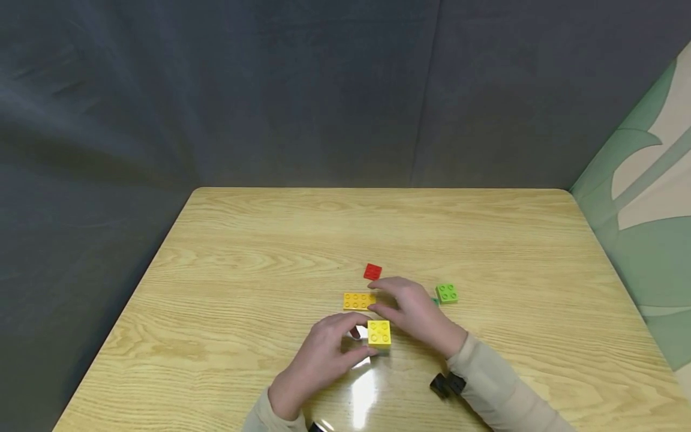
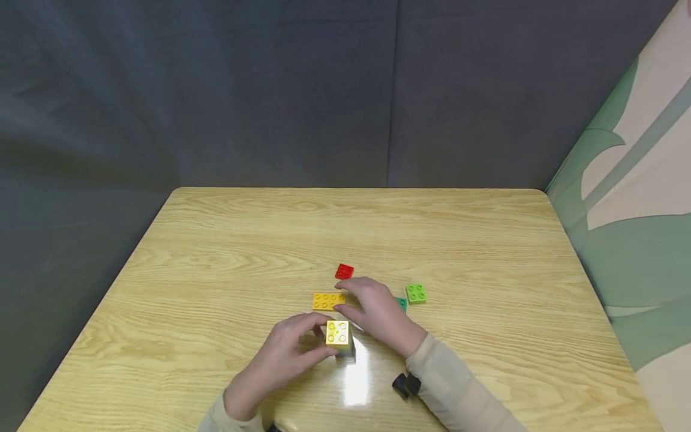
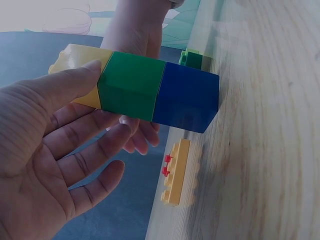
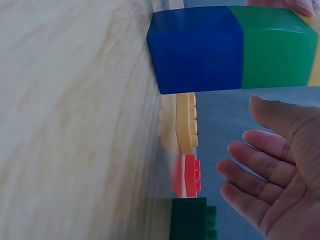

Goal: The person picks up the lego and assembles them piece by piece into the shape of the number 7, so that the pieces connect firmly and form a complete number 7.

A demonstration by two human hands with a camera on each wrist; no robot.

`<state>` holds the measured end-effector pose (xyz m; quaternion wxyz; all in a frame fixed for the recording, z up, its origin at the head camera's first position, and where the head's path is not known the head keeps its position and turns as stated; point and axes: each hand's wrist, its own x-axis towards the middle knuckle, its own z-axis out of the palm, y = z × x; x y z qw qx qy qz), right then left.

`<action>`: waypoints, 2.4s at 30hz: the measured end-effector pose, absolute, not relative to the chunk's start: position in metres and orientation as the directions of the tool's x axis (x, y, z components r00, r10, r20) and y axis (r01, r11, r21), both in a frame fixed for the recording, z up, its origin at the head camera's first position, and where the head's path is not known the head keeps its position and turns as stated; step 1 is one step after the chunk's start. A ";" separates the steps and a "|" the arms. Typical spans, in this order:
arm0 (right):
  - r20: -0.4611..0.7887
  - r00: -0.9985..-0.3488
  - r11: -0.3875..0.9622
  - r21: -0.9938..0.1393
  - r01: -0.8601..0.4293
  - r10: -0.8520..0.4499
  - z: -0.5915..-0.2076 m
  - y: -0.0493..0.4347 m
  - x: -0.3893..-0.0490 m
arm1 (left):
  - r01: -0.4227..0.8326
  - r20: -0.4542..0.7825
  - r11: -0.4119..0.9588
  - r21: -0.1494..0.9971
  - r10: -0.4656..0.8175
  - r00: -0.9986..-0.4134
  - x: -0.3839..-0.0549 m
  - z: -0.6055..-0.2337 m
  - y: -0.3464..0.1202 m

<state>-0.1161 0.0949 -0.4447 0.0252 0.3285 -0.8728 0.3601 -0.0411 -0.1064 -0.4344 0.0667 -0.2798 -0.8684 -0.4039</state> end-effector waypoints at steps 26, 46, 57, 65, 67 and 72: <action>0.173 -0.779 0.589 -0.562 -0.581 -0.603 -0.453 0.088 -0.125 | 0.557 0.363 0.516 0.651 0.433 -0.825 -0.041 -0.437 -0.107; 0.112 -0.788 0.642 -0.518 -0.566 -0.605 -0.455 0.082 -0.128 | 0.571 0.376 0.523 0.633 0.437 -0.817 -0.041 -0.439 -0.107; 0.092 -0.785 0.661 -0.485 -0.573 -0.612 -0.456 0.080 -0.129 | 0.557 0.356 0.530 0.640 0.438 -0.826 -0.041 -0.437 -0.107; 0.117 -0.769 0.661 -0.440 -0.607 -0.628 -0.458 0.081 -0.130 | 0.542 0.334 0.536 0.647 0.439 -0.834 -0.041 -0.435 -0.107; 0.117 -0.768 0.661 -0.437 -0.609 -0.630 -0.458 0.081 -0.131 | 0.537 0.328 0.539 0.649 0.438 -0.837 -0.041 -0.434 -0.107; 0.117 -0.765 0.662 -0.431 -0.614 -0.633 -0.459 0.081 -0.131 | 0.520 0.308 0.550 0.654 0.434 -0.847 -0.041 -0.433 -0.107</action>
